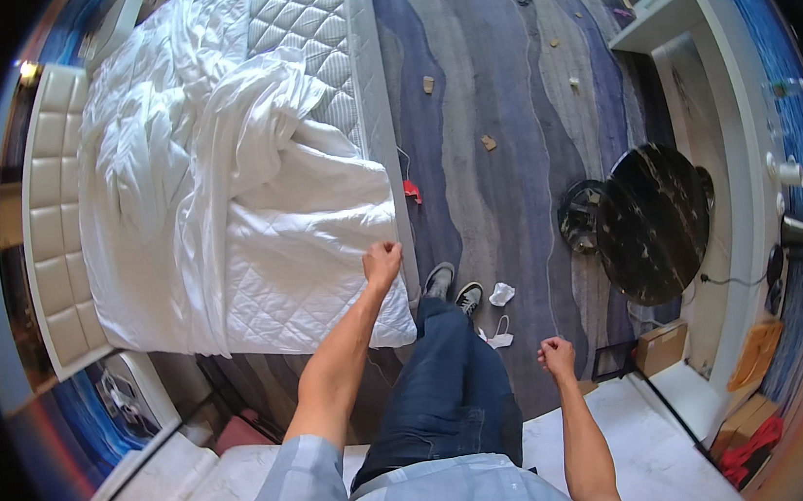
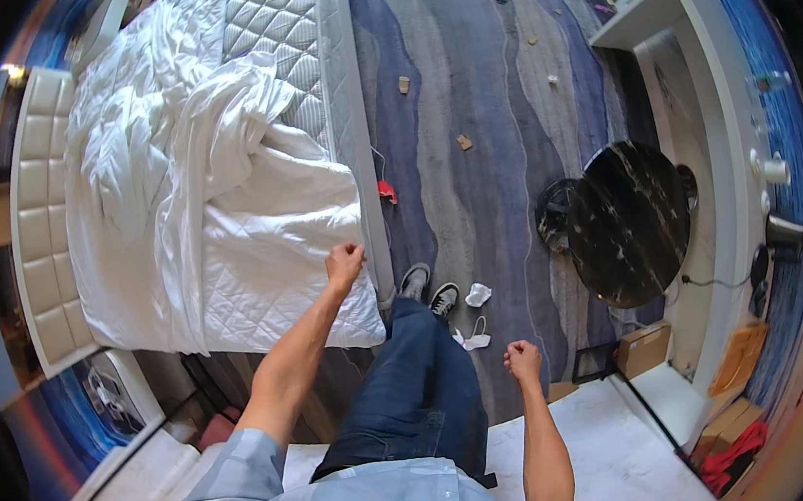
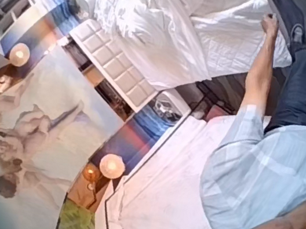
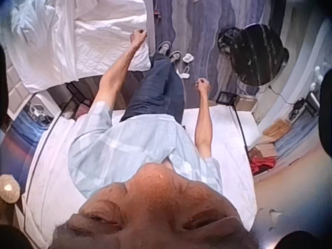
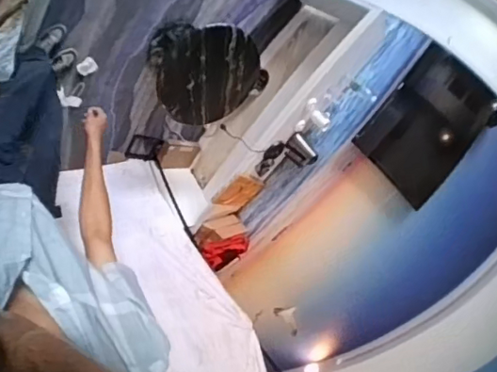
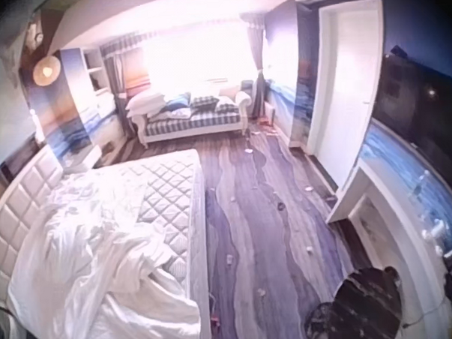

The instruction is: The person cleans a remote control and a laptop with a cloth while sitting on a bed. They then open a drawer, wipe its interior, and proceed to adjust a white fitted sheet on the mattress.

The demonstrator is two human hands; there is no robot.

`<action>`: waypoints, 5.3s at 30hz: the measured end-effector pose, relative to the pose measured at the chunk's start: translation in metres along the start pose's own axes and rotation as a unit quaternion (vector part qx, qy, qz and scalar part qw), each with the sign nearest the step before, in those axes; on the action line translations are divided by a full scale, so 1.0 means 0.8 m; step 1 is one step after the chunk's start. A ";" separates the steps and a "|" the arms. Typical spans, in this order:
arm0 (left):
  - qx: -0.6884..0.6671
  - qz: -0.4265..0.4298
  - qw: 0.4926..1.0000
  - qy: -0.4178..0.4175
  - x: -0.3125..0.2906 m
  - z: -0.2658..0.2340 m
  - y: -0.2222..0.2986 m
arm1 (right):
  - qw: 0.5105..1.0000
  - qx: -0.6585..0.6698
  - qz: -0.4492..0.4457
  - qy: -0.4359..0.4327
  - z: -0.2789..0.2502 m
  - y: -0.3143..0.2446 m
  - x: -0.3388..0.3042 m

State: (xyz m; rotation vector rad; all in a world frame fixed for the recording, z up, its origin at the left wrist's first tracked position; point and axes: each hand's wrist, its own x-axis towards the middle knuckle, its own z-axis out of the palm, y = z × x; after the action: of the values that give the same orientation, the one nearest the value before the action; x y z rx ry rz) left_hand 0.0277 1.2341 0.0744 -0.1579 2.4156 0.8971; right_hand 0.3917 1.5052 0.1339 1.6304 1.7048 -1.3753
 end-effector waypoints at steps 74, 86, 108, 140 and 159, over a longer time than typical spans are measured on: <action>-0.421 -0.585 0.489 0.492 0.267 -0.271 0.027 | 0.881 -0.130 0.072 -0.449 0.449 -0.939 0.352; -0.265 -0.271 0.815 0.438 0.465 -0.192 0.268 | 0.849 0.077 0.075 -0.518 0.562 -1.036 0.280; -0.091 -0.124 0.961 0.231 0.450 -0.124 0.268 | 0.897 0.089 0.012 -0.433 0.619 -1.160 0.305; -0.221 -0.289 0.825 0.433 0.770 -0.200 0.518 | 0.817 0.067 -0.517 -0.247 0.489 -1.459 0.390; -0.904 -0.242 0.243 0.255 0.956 -0.258 0.565 | 0.882 0.025 0.045 -0.469 0.549 -1.611 0.558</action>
State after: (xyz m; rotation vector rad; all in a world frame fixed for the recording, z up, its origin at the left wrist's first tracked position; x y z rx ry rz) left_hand -0.8407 1.5115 0.0503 -1.9511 -0.0938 2.7964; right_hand -1.0363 1.5835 0.0459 0.7752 0.9911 -1.7482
